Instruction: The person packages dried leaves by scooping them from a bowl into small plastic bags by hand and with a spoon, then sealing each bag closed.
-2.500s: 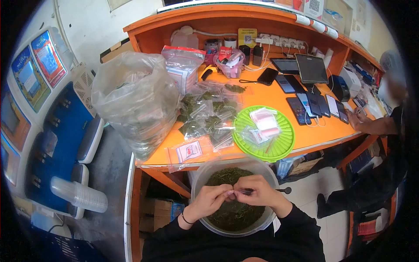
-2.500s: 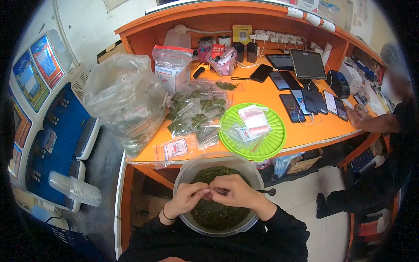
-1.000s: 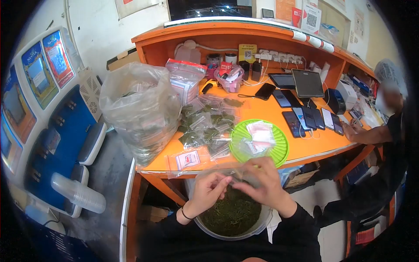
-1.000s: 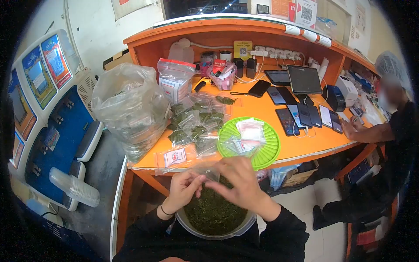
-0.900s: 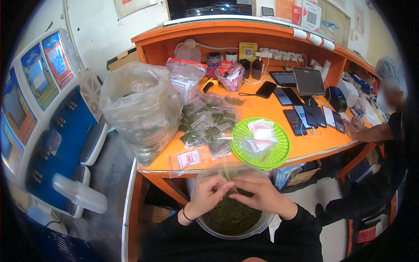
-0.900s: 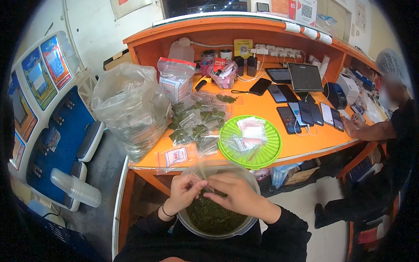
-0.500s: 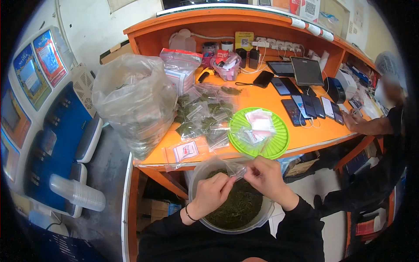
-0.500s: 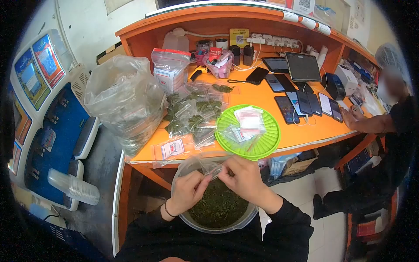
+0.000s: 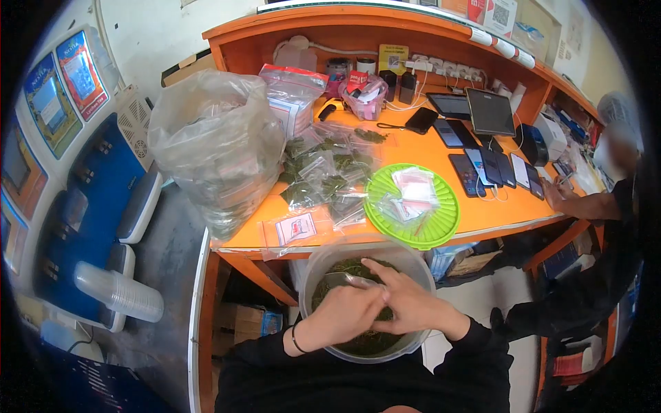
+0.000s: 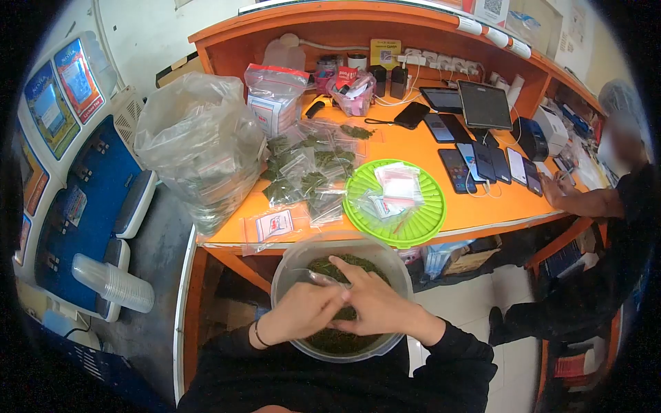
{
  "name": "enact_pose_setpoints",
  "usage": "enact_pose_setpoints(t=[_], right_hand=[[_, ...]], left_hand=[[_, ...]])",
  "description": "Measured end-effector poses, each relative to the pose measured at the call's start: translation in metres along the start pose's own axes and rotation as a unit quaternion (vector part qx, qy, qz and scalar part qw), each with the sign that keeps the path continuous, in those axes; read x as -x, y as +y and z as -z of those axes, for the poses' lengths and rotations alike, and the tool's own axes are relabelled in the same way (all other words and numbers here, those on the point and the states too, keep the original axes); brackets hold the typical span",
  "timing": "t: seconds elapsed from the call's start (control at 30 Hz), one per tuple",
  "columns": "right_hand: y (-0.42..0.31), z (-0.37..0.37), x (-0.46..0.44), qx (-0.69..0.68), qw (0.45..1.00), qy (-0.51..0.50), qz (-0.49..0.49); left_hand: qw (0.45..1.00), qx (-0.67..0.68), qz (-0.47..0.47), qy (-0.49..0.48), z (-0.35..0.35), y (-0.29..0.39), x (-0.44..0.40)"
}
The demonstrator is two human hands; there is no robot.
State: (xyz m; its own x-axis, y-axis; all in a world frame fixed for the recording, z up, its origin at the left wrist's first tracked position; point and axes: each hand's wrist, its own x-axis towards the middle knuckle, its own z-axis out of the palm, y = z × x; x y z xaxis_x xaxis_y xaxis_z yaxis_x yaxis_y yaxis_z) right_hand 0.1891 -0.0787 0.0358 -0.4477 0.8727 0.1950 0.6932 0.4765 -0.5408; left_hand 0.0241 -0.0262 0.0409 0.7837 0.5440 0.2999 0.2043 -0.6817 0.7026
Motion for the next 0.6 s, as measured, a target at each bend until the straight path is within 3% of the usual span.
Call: enact_pose_setpoints(t=[0.03, 0.13, 0.17, 0.27, 0.37, 0.5, 0.6], right_hand=[[0.006, -0.016, 0.002, -0.045, 0.997, 0.051, -0.028], [0.021, -0.024, 0.003, -0.06, 0.992, -0.086, -0.076], [0.029, -0.031, 0.006, -0.136, 0.989, 0.019, 0.047], [0.007, -0.003, 0.011, -0.27, 0.96, -0.03, -0.064], [0.001, 0.002, 0.009, -0.278, 0.958, -0.056, -0.046], [0.003, 0.008, 0.008, -0.271, 0.946, -0.173, -0.03], [0.014, 0.008, 0.014, -0.259, 0.965, -0.049, 0.002]], left_hand=[[0.996, -0.03, -0.017, -0.079, -0.002, 0.001, 0.002], [0.992, -0.031, -0.115, -0.029, -0.001, 0.002, -0.003], [0.995, 0.0, -0.097, 0.0, 0.008, 0.004, -0.002], [0.959, -0.016, -0.033, 0.28, 0.01, -0.011, -0.011], [0.968, 0.238, 0.075, 0.033, 0.016, -0.036, 0.0], [0.949, 0.279, 0.131, 0.063, 0.018, -0.037, 0.001], [0.956, 0.243, 0.118, 0.115, 0.017, -0.042, -0.002]])
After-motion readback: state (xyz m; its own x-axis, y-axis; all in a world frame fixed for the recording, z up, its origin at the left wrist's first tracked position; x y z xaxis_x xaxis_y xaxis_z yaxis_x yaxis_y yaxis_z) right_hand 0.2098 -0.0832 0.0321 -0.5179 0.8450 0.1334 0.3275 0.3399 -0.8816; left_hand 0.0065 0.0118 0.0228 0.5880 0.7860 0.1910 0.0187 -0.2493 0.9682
